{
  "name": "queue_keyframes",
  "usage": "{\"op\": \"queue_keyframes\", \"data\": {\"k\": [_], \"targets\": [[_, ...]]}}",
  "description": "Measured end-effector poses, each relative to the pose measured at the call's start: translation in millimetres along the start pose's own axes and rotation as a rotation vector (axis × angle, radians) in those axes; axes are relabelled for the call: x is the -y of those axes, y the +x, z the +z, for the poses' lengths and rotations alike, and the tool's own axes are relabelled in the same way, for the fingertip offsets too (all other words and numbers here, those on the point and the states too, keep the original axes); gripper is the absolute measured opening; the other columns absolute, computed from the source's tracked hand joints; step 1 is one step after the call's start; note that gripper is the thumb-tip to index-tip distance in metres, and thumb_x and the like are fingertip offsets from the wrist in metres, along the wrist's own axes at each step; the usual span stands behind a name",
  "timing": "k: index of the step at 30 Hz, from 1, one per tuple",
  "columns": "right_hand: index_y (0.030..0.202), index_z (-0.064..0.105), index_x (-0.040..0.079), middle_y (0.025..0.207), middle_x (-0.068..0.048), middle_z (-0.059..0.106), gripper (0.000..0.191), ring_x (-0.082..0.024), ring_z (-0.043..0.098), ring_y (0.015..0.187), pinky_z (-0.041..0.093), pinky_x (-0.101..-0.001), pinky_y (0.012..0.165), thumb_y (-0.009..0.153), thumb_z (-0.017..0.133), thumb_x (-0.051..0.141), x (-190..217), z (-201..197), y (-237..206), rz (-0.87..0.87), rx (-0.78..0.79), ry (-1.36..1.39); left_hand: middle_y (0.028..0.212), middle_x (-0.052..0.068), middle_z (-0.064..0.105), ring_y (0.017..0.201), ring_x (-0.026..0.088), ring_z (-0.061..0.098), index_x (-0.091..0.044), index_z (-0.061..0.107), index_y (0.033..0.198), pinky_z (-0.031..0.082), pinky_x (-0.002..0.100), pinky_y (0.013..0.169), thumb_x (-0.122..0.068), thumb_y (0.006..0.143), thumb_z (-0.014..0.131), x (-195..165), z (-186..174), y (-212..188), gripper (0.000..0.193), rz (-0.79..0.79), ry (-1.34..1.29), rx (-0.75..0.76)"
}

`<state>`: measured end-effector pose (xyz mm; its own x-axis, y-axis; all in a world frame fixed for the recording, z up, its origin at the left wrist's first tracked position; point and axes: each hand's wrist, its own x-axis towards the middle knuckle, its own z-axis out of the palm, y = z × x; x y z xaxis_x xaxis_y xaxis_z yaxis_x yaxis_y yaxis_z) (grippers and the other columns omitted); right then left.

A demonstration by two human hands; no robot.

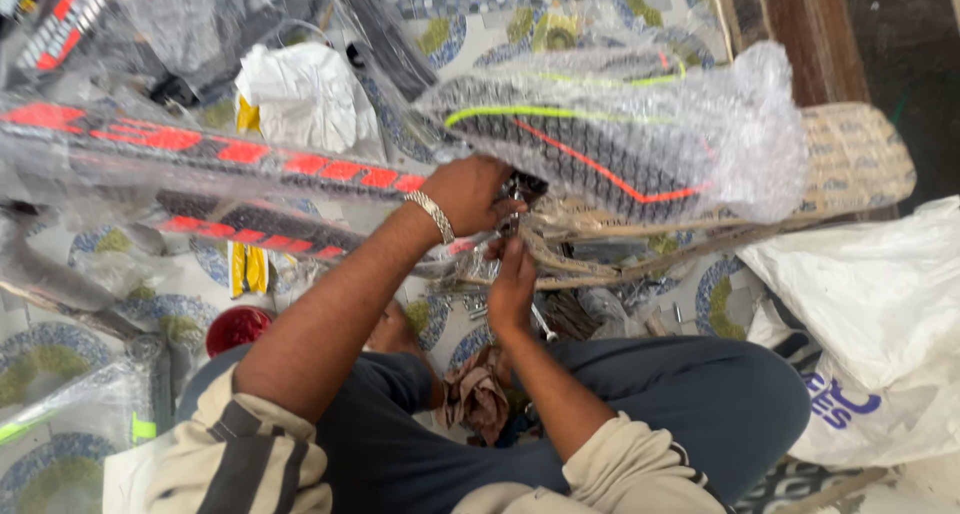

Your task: The person is assembling a bicycle while sitting on the floor. They use a wrench to tighten bolts on the frame, handle a cylindrical metal part, and apply red grease to a small black component.

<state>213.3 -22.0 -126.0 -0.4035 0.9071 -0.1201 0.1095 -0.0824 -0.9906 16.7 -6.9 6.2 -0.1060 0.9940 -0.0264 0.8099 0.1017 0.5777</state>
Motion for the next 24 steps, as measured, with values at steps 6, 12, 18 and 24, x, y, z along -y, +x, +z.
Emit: {"op": "queue_keyframes", "data": {"k": [6, 12, 18, 24], "targets": [[0.098, 0.055, 0.007, 0.089, -0.002, 0.055, 0.043, -0.015, 0.050, 0.084, 0.044, -0.0332, 0.081, 0.115, 0.033, 0.040, 13, 96, -23, 0.265, -0.062, 0.385, 0.096, 0.021, 0.074, 0.091, 0.038, 0.071, -0.007, 0.074, 0.107, 0.056, 0.047, 0.083, -0.042, 0.098, 0.060, 22, -2, 14, 0.038, 0.001, -0.116, 0.149], [0.104, 0.056, 0.011, 0.093, -0.002, 0.060, 0.024, -0.016, 0.057, 0.084, 0.049, -0.0335, 0.078, 0.111, 0.043, 0.029, 78, 182, -25, 0.582, 0.019, 1.126, 0.123, 0.015, 0.072, 0.110, 0.035, 0.069, -0.014, 0.068, 0.129, 0.053, 0.042, 0.097, -0.020, 0.099, 0.047, 64, -3, 23, 0.037, 0.215, -0.126, 0.207], [0.112, 0.056, 0.004, 0.103, -0.014, 0.069, 0.026, -0.023, 0.065, 0.092, 0.057, -0.0377, 0.089, 0.109, 0.041, 0.026, 111, 148, -37, 0.616, 0.119, 0.757, 0.147, 0.011, 0.060, 0.133, 0.026, 0.059, -0.019, 0.054, 0.146, 0.045, 0.039, 0.111, -0.023, 0.095, 0.055, 96, -23, 11, 0.052, 0.205, -0.126, 0.689], [0.121, 0.056, 0.005, 0.107, -0.008, 0.068, 0.022, -0.019, 0.068, 0.097, 0.057, -0.0363, 0.089, 0.108, 0.045, 0.019, 93, 153, -39, 0.452, 0.204, 0.659, 0.142, 0.009, 0.064, 0.129, 0.028, 0.060, -0.018, 0.062, 0.142, 0.043, 0.039, 0.110, -0.062, 0.093, 0.058, 66, -46, 5, 0.066, -0.177, -0.097, 0.754]]}}
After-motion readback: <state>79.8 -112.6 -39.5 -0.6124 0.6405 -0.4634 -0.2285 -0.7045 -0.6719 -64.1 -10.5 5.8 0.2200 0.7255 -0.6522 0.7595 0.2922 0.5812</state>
